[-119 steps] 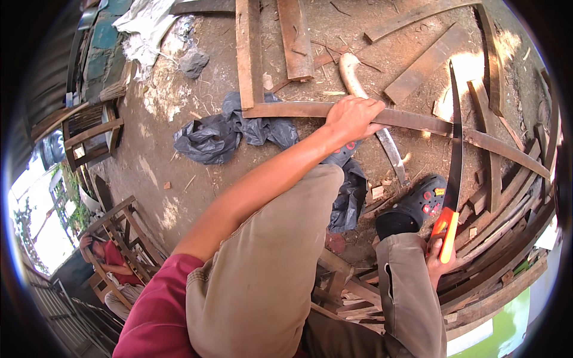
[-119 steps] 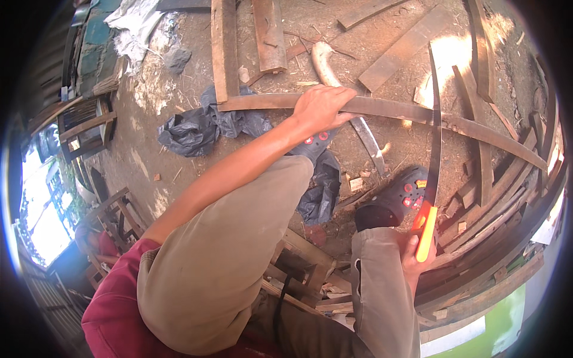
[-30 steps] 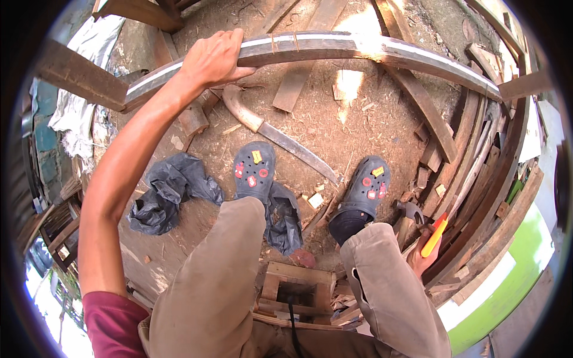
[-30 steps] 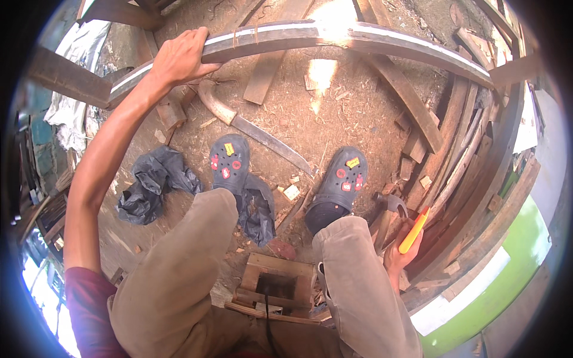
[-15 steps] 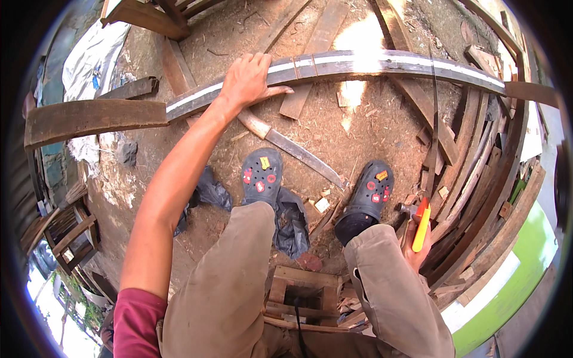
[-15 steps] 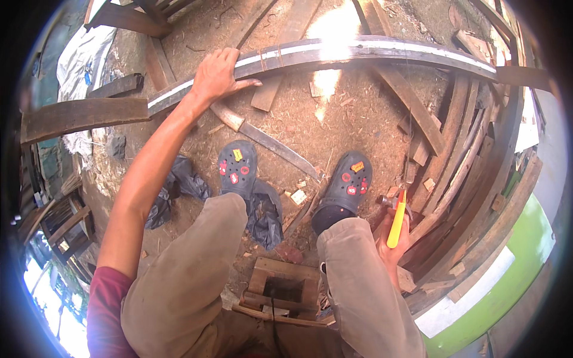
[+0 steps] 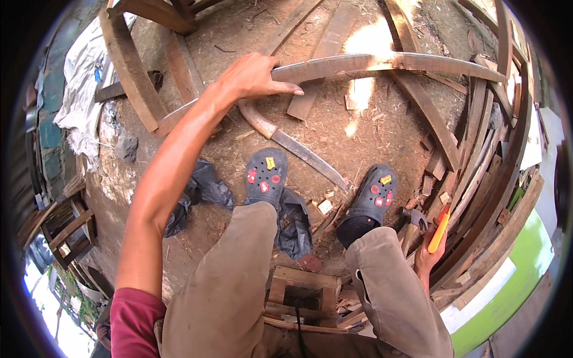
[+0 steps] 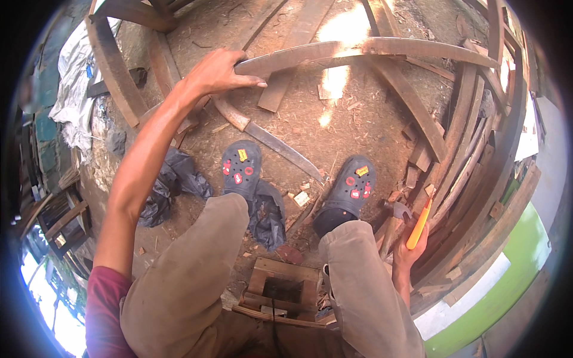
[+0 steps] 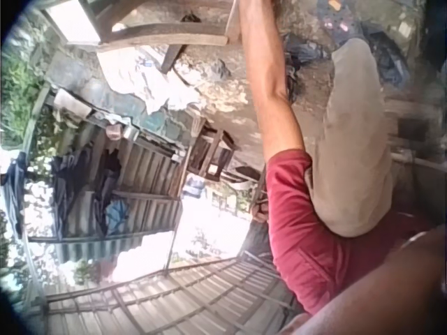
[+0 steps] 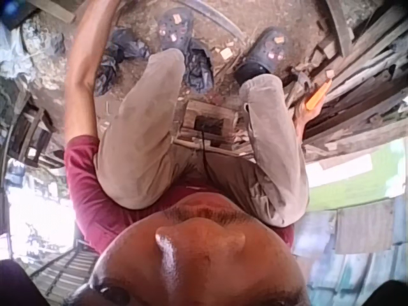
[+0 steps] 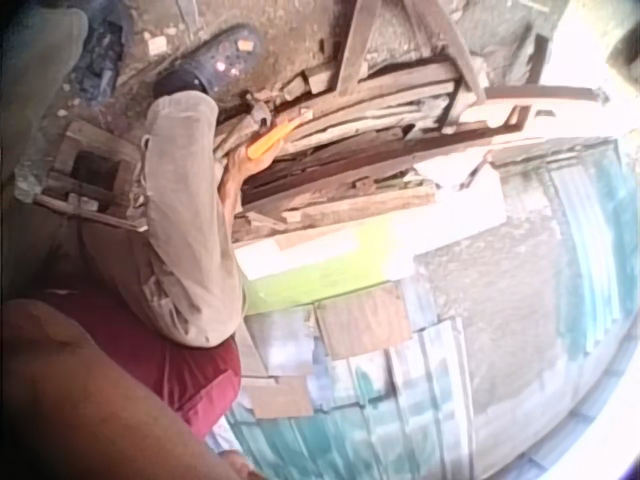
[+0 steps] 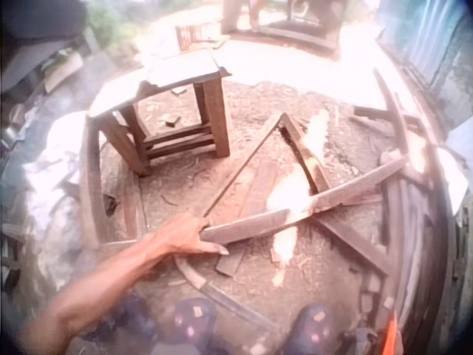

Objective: The person sits on the ground and uses a hand saw to cut a long curved wooden strip. After cutting, they use a hammer to strike the cut piece, then place the saw and hammer aside.

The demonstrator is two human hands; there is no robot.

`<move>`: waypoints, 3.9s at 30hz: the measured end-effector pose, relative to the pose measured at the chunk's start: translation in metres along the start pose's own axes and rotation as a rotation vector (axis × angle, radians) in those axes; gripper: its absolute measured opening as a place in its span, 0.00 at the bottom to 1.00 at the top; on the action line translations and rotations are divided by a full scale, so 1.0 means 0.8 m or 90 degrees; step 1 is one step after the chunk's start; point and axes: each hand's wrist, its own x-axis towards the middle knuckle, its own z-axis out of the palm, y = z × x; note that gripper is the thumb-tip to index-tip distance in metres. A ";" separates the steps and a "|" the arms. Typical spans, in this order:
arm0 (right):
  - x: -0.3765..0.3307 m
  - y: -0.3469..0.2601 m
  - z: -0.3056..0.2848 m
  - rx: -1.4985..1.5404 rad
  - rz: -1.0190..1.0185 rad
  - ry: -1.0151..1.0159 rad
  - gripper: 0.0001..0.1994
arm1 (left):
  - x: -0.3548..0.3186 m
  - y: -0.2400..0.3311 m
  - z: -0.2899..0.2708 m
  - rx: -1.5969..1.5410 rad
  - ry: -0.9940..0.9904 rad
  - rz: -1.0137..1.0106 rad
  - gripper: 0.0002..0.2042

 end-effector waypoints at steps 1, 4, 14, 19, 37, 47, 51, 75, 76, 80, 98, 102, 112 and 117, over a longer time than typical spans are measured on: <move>-0.001 0.000 -0.001 0.005 0.014 -0.001 0.09 | 0.000 0.006 -0.005 -0.002 -0.055 -0.018 0.42; 0.002 0.000 0.005 -0.025 -0.036 -0.015 0.10 | -0.020 -0.027 0.034 -0.112 -0.069 -0.009 0.41; -0.008 -0.015 0.017 -0.077 -0.051 0.037 0.10 | -0.048 0.033 0.043 -0.182 -0.059 -0.029 0.31; 0.018 0.032 0.030 -0.182 -0.064 0.016 0.14 | -0.089 0.052 0.081 -0.043 0.214 -0.029 0.25; 0.086 -0.183 0.149 -0.245 -0.405 -0.426 0.16 | -0.092 0.049 0.102 -0.059 0.181 -0.085 0.25; 0.124 -0.193 0.168 -0.241 -0.367 -0.422 0.14 | -0.094 -0.035 0.024 0.051 0.133 -0.057 0.27; 0.125 -0.169 0.171 -0.262 -0.361 -0.448 0.15 | -0.090 -0.084 0.047 0.074 0.374 0.036 0.30; 0.438 -0.191 0.188 -0.735 -0.636 -0.099 0.34 | -0.073 -0.046 0.038 0.032 0.264 -0.128 0.26; 0.439 -0.196 0.190 -0.686 -0.633 -0.104 0.28 | -0.077 -0.049 0.037 0.038 0.267 -0.126 0.26; 0.428 -0.209 0.176 -0.699 -0.715 -0.169 0.20 | -0.101 -0.056 0.032 0.069 0.273 -0.109 0.24; 0.363 -0.154 0.142 -0.623 -0.644 -0.173 0.25 | -0.126 -0.042 0.083 0.008 0.281 -0.051 0.23; 0.338 -0.138 0.150 -0.617 -0.571 -0.090 0.27 | -0.114 -0.032 0.105 0.064 0.291 -0.049 0.24; 0.115 -0.146 0.247 -0.280 -0.483 -0.435 0.15 | -0.122 -0.028 0.093 -0.025 0.332 -0.041 0.27; 0.083 -0.134 0.294 -0.294 -0.538 -0.501 0.23 | -0.117 -0.038 0.102 0.011 0.323 -0.053 0.29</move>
